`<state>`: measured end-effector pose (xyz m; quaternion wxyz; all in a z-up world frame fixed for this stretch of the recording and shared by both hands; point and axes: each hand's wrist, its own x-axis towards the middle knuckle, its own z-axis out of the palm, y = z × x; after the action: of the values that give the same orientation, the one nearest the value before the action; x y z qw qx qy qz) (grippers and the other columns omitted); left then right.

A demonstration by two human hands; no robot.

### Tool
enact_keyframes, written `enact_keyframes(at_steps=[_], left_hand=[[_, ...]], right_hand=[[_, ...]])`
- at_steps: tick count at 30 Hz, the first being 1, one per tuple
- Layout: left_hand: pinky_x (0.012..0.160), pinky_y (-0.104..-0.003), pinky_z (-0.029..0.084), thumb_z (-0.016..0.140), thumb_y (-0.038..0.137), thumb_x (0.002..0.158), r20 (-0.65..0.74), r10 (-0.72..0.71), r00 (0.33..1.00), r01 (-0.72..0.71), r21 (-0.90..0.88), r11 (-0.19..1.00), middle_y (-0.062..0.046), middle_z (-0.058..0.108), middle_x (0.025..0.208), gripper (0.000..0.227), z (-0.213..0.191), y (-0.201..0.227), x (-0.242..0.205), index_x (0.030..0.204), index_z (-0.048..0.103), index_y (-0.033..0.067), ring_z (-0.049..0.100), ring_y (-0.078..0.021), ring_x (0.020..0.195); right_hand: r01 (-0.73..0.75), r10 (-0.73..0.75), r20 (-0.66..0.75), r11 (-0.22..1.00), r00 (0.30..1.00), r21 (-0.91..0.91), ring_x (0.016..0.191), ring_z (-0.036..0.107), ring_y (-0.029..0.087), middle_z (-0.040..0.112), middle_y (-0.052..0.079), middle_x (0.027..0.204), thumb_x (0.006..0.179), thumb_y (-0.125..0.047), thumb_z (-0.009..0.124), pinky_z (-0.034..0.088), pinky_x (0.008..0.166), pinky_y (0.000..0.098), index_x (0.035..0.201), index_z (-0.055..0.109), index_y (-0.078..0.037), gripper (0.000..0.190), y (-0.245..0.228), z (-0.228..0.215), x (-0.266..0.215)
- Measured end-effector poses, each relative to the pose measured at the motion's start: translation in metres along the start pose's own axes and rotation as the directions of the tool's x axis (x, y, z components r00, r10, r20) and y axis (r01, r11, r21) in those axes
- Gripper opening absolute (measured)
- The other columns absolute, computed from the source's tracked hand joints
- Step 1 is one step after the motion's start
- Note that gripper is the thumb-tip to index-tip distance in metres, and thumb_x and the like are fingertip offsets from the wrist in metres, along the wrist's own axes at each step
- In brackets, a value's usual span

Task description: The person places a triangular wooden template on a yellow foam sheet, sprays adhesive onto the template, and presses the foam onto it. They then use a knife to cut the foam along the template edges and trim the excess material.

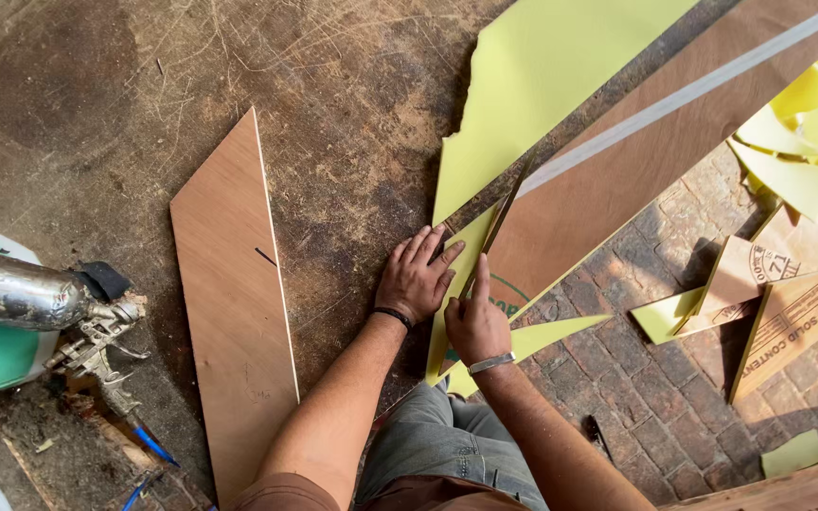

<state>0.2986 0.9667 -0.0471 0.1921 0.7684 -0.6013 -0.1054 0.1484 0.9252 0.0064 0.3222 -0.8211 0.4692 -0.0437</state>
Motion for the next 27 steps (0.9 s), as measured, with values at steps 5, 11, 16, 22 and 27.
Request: enact_keyframes(at_steps=[5,11,16,22,27], left_hand=[[0.120,-0.052,0.032,0.042,0.040,0.107,-0.021,0.016,1.000,-0.016,-0.015,1.000,-0.014,0.043,0.161,0.048,0.004,-0.002,-0.002,0.153,0.050,0.0303,0.041,-0.0326,0.148],[0.118,-0.052,0.032,0.042,0.039,0.106,-0.062,0.027,0.998,-0.029,-0.018,0.999,-0.014,0.044,0.160,0.047,0.003,-0.003,-0.001,0.152,0.052,0.0307,0.042,-0.0337,0.146],[0.118,-0.051,0.033,0.044,0.038,0.105,-0.048,0.011,0.999,-0.012,-0.024,1.000,-0.014,0.045,0.160,0.047,0.005,-0.002,0.001,0.151,0.052,0.0312,0.043,-0.0325,0.147],[0.117,-0.051,0.033,0.045,0.037,0.105,-0.051,0.026,0.998,-0.027,-0.024,0.999,-0.014,0.043,0.160,0.047,0.006,-0.005,0.000,0.151,0.052,0.0317,0.042,-0.0318,0.146],[0.119,-0.050,0.032,0.045,0.033,0.104,-0.055,0.024,0.998,-0.025,-0.008,1.000,-0.013,0.041,0.162,0.048,0.012,-0.008,0.001,0.151,0.052,0.0330,0.041,-0.0302,0.149]], right_hand=[[0.010,-0.009,0.015,0.997,1.000,-0.071,0.054,0.067,0.040,0.069,0.023,0.066,0.087,-0.020,0.064,0.055,0.048,0.0511,0.160,0.010,-0.001,0.092,-0.002,0.008,-0.026],[-0.025,0.016,-0.132,0.997,0.991,-0.066,0.054,0.067,0.039,0.069,0.021,0.064,0.088,-0.016,0.060,0.054,0.049,0.0521,0.159,0.018,-0.002,0.084,-0.004,0.014,-0.009],[-0.052,0.030,-0.208,0.993,0.978,-0.103,0.055,0.067,0.039,0.068,0.020,0.064,0.087,-0.013,0.058,0.055,0.051,0.0519,0.159,0.020,-0.002,0.082,-0.004,0.024,-0.014],[-0.138,0.120,-0.182,0.986,0.976,-0.088,0.055,0.068,0.040,0.068,0.021,0.064,0.086,-0.018,0.060,0.055,0.050,0.0522,0.159,0.020,-0.005,0.084,-0.018,0.029,-0.031],[-0.146,0.115,-0.151,0.965,0.982,-0.220,0.055,0.066,0.041,0.069,0.021,0.066,0.089,-0.020,0.059,0.053,0.051,0.0537,0.161,0.019,-0.006,0.083,-0.001,0.035,-0.017]])
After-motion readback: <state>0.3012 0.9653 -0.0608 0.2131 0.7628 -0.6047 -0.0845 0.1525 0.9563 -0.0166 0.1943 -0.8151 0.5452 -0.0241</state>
